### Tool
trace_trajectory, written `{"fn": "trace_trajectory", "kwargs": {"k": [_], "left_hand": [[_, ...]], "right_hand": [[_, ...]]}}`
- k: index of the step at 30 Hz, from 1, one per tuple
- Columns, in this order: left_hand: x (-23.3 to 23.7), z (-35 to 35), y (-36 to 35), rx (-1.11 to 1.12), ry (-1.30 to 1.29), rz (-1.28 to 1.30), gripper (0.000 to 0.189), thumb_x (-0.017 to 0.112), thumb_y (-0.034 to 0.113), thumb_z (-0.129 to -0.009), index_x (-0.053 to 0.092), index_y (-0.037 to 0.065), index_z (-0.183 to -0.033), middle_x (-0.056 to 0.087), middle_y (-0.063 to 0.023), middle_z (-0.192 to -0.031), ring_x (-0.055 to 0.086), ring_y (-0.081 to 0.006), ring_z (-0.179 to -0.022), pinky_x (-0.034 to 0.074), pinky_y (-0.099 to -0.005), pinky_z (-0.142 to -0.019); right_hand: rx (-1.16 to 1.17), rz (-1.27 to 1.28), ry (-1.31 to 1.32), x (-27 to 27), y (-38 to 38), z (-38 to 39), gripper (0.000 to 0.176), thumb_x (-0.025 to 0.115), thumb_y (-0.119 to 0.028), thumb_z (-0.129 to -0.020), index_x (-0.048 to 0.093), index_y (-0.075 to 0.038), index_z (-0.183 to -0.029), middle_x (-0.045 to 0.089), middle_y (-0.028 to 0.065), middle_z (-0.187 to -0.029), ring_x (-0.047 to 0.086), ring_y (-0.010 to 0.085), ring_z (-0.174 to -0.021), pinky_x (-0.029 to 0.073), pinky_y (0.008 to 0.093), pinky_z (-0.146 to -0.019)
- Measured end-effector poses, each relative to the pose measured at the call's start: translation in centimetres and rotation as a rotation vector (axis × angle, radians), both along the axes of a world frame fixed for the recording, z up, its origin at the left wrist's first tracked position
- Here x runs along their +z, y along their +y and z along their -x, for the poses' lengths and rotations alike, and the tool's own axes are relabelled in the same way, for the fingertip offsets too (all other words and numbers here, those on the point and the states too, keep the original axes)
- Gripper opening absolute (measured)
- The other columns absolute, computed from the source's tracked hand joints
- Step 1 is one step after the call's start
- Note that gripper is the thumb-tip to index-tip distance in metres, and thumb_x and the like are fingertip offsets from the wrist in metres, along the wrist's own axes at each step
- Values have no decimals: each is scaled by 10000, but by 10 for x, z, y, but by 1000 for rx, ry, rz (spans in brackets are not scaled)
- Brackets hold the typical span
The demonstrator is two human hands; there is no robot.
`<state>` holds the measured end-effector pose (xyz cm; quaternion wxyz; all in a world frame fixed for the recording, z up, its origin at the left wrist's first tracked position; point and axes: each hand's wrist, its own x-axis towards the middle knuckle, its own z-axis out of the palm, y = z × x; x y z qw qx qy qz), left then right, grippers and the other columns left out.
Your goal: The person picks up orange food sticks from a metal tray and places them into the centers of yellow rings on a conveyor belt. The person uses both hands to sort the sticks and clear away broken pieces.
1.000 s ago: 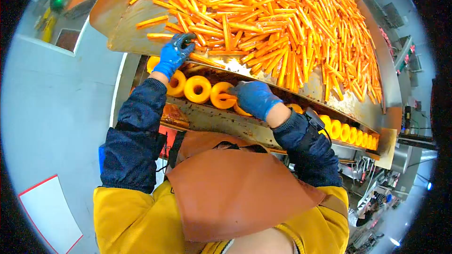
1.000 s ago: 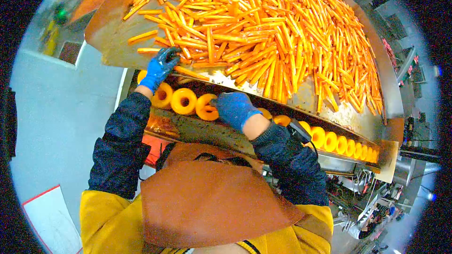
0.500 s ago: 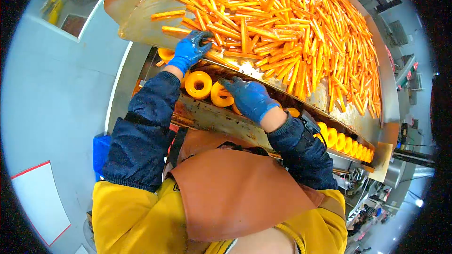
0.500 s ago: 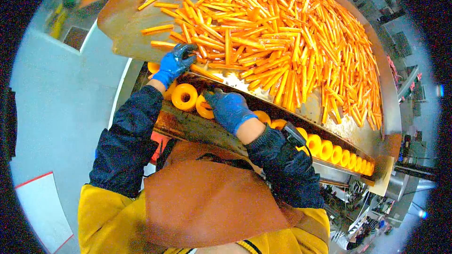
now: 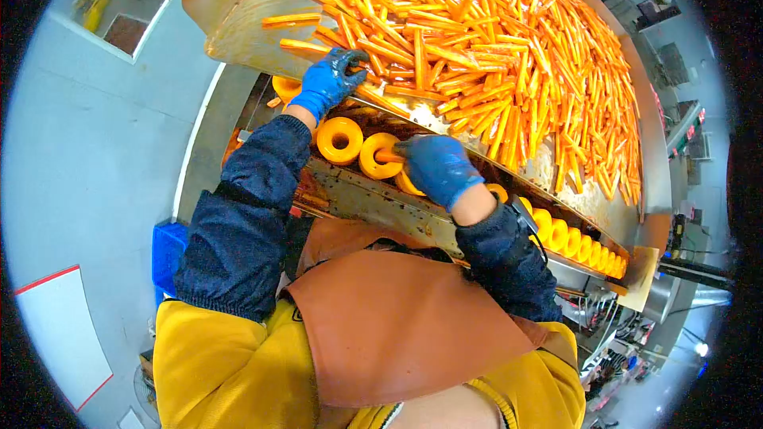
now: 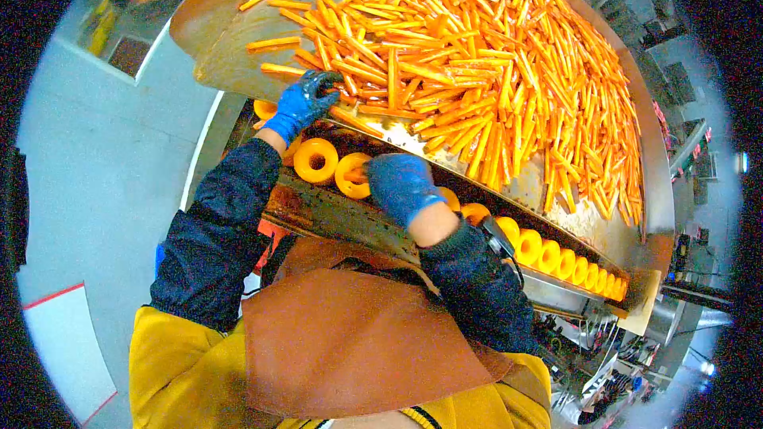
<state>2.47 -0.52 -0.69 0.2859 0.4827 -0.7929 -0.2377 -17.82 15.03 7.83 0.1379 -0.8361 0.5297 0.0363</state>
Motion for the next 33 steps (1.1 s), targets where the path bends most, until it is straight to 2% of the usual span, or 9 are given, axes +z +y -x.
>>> {"fn": "trace_trajectory", "kwargs": {"k": [5, 9, 11, 13, 17, 22, 25, 28, 33], "left_hand": [[3, 0, 1, -10, 38, -53, 315, 656, 289, -786, 624, 144, -1064, 608, -123, -1020, 625, -262, -920, 498, -367, -813], [3, -3, 1, -22, -6, 5, 327, 661, 289, -785, 625, 139, -1074, 609, -124, -1034, 624, -264, -931, 498, -363, -818], [-6, -3, -6, -24, -10, 2, 329, 659, 276, -792, 621, 138, -1088, 609, -121, -1039, 625, -254, -936, 499, -361, -821], [-15, -5, -11, -85, 118, -78, 317, 654, 241, -801, 618, 135, -1097, 609, -121, -1042, 626, -244, -939, 500, -355, -826], [-10, -5, -8, -87, 192, -75, 311, 654, 209, -805, 615, 132, -1103, 608, -121, -1047, 627, -237, -932, 502, -345, -829], [-5, -6, -6, -99, 146, -51, 318, 661, 211, -804, 607, 124, -1105, 604, -117, -1032, 620, -237, -924, 505, -332, -814], [-6, -2, 1, -99, 240, -55, 282, 653, 219, -812, 622, 110, -1070, 615, -117, -1004, 625, -248, -893, 509, -338, -791], [-15, 5, 1, 134, 286, 161, 199, 635, 218, -826, 659, 103, -987, 644, -119, -933, 639, -273, -846, 515, -354, -762], [-14, 6, -9, 145, 240, -11, 217, 636, 223, -820, 653, 116, -1008, 641, -130, -939, 636, -264, -847, 510, -351, -768]], "right_hand": [[88, -238, 172, -35, -17, -26, 236, 555, -244, -816, 673, -127, -983, 653, 130, -831, 630, 339, -784, 511, 429, -667], [-142, 205, -252, -12, -22, -32, 357, 621, -425, -808, 634, -69, -813, 608, 171, -740, 609, 351, -705, 489, 435, -615], [-355, 217, -407, -13, -24, -43, 424, 589, -476, -827, 647, -61, -766, 600, 180, -686, 626, 329, -690, 490, 437, -599], [-427, 64, -951, -44, -26, -54, 366, 652, -408, -806, 641, -47, -742, 600, 190, -701, 623, 341, -702, 482, 433, -610], [-269, 29, -703, -95, -16, -43, 293, 696, -306, -752, 653, -95, -951, 636, 195, -871, 619, 350, -857, 494, 435, -752], [-445, -42, -653, -52, -1, 33, 284, 708, -271, -748, 656, -84, -956, 640, 138, -912, 624, 324, -817, 498, 417, -753], [-655, 599, -220, -35, -2, 115, 487, 706, -301, -751, 552, -65, -1148, 602, 181, -1023, 589, 328, -966, 496, 426, -783], [-904, 188, 247, -35, -11, 155, 836, 696, -474, -696, 359, -67, -1343, 559, 259, -1116, 571, 364, -1027, 480, 419, -860], [-930, 49, 122, -49, -27, 206, 768, 679, -376, -702, 390, -30, -1324, 562, 280, -1132, 581, 376, -1022, 469, 426, -880]]}}
